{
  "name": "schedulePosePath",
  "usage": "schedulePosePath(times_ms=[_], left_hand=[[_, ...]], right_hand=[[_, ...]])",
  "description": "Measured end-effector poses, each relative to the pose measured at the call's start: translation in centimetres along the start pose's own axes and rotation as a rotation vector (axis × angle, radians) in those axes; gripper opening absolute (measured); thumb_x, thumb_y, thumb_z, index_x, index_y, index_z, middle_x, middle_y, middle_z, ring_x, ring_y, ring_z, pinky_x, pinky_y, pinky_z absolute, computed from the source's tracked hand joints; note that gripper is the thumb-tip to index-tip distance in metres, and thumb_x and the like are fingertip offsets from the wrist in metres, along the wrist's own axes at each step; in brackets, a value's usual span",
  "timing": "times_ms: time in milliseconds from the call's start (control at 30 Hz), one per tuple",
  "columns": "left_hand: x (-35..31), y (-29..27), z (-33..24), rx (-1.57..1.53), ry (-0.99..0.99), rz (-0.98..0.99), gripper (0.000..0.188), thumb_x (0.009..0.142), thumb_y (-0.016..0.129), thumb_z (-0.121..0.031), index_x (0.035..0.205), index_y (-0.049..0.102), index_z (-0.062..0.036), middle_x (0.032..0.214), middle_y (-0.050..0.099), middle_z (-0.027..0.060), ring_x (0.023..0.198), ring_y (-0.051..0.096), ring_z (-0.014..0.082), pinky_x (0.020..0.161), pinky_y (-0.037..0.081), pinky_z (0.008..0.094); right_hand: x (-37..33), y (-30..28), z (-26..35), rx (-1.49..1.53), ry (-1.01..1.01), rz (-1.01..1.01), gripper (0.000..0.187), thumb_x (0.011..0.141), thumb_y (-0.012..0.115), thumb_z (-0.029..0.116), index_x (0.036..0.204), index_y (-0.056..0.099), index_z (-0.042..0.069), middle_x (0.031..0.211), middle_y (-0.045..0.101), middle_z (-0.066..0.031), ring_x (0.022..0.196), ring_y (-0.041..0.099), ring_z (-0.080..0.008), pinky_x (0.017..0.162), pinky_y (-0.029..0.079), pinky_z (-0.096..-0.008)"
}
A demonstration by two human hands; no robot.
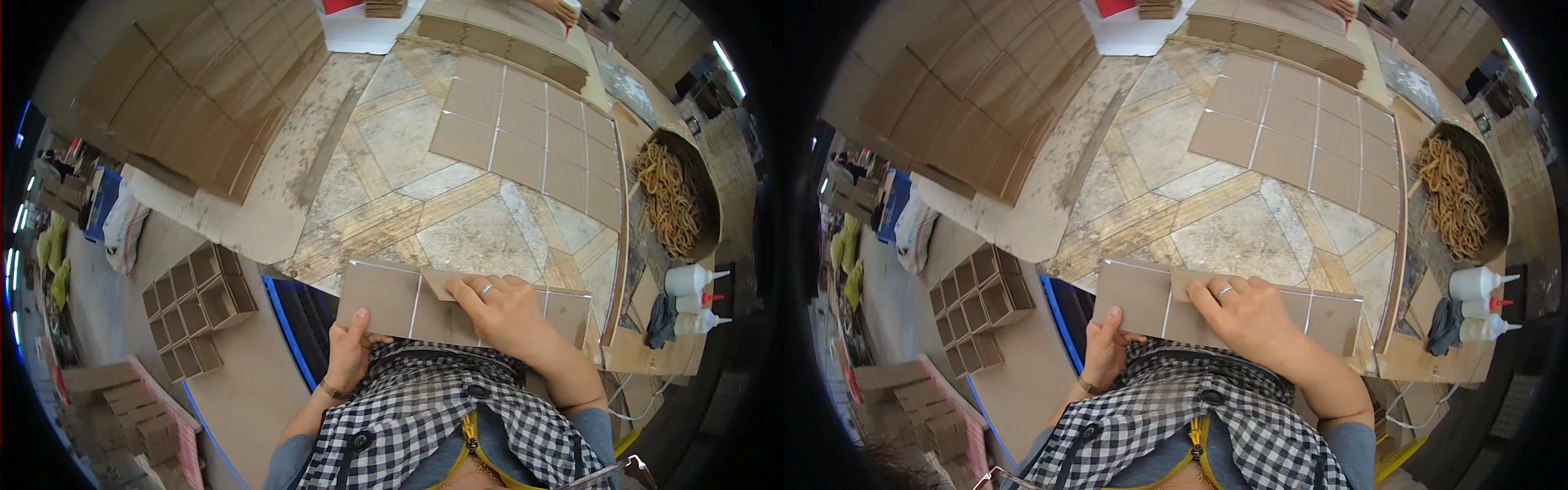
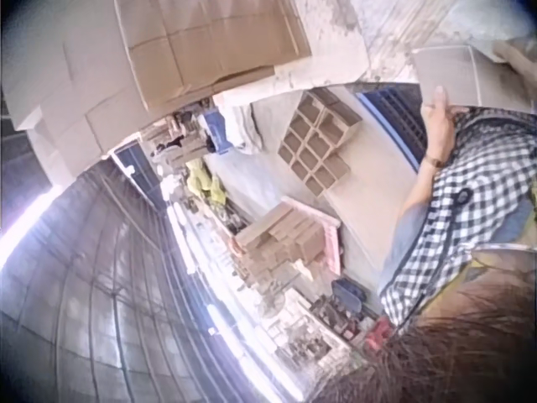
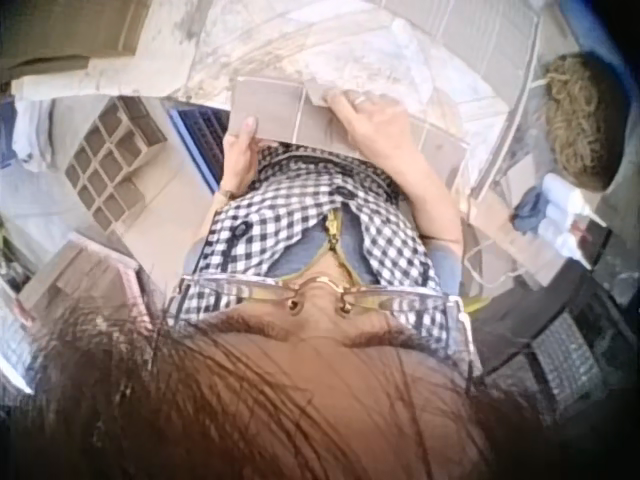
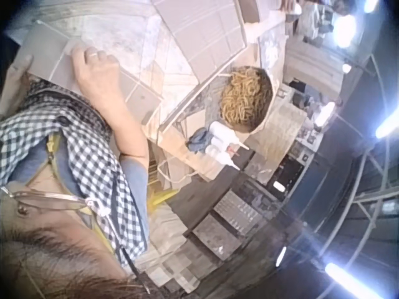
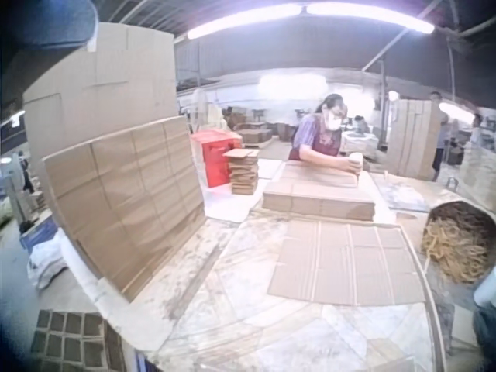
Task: Assembling and gluing cardboard sheets to create box dividers.
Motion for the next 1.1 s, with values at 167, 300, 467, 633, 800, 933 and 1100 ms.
schedulePosePath(times_ms=[167,300,467,633,800,933,1100], left_hand=[[-0.1,-0.5,0.7,0.031,0.0,-0.018,0.038,0.094,0.054,-0.029,0.108,0.055,0.0055,0.09,0.067,0.0158,0.071,0.067,0.0204,0.06,0.056,0.0303],[-0.1,-0.4,0.6,0.04,0.016,-0.009,0.036,0.094,0.053,-0.029,0.105,0.056,0.0053,0.086,0.067,0.016,0.066,0.066,0.02,0.059,0.055,0.03],[0.0,-0.4,0.6,0.056,0.032,-0.011,0.034,0.095,0.052,-0.028,0.102,0.057,0.0056,0.082,0.067,0.0153,0.065,0.065,0.0192,0.058,0.053,0.0288],[-0.2,-0.1,-0.7,0.257,0.125,0.027,0.029,0.095,0.052,-0.022,0.097,0.059,0.0056,0.084,0.066,0.0122,0.067,0.064,0.0183,0.061,0.052,0.0286],[-1.5,2.4,-3.9,0.703,0.329,0.1,0.027,0.092,0.056,-0.019,0.106,0.058,0.0038,0.081,0.066,0.0139,0.068,0.064,0.0192,0.064,0.05,0.0295],[-2.4,5.1,-5.0,0.865,0.513,0.155,0.044,0.089,0.059,-0.017,0.125,0.047,0.0051,0.096,0.063,0.0221,0.083,0.066,0.0261,0.073,0.051,0.0329],[-2.6,9.1,-5.4,1.076,0.766,0.388,0.062,0.081,0.062,-0.009,0.133,0.035,0.0099,0.115,0.055,0.0295,0.101,0.06,0.0385,0.085,0.05,0.0381]], right_hand=[[0.5,1.2,1.1,-0.056,-0.037,0.072,0.036,0.067,0.061,0.007,0.102,0.059,0.005,0.086,0.063,-0.0071,0.073,0.063,-0.0192,0.054,0.047,-0.029],[0.0,1.3,1.7,-0.127,-0.043,0.127,0.034,0.07,0.059,0.013,0.103,0.058,0.004,0.084,0.06,-0.0062,0.072,0.06,-0.0187,0.057,0.045,-0.0283],[-0.4,1.9,3.0,-0.23,-0.082,0.139,0.034,0.069,0.06,0.013,0.102,0.058,0.005,0.086,0.059,-0.0065,0.07,0.058,-0.0172,0.054,0.044,-0.0271],[-0.8,2.5,3.0,-0.225,-0.14,0.118,0.034,0.069,0.061,0.014,0.101,0.058,0.005,0.083,0.057,-0.0045,0.069,0.057,-0.016,0.055,0.044,-0.0267],[0.9,1.9,1.6,-0.089,-0.078,0.178,0.024,0.068,0.062,0.016,0.088,0.056,0.006,0.074,0.056,-0.0045,0.067,0.059,-0.0187,0.056,0.047,-0.0297],[2.0,1.6,0.2,0.006,-0.014,0.17,0.022,0.064,0.065,0.013,0.081,0.053,0.006,0.069,0.057,-0.0064,0.061,0.06,-0.0217,0.051,0.048,-0.0343],[2.7,1.9,-1.3,0.042,0.008,0.173,0.02,0.062,0.062,0.008,0.078,0.051,0.006,0.06,0.056,-0.0083,0.055,0.06,-0.0251,0.049,0.047,-0.036]])
Point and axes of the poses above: each hand's wrist, its own x-axis towards the middle knuckle, its own y-axis out of the palm, z = x × y, the point moved 7 cm from there along x, towards the middle knuckle
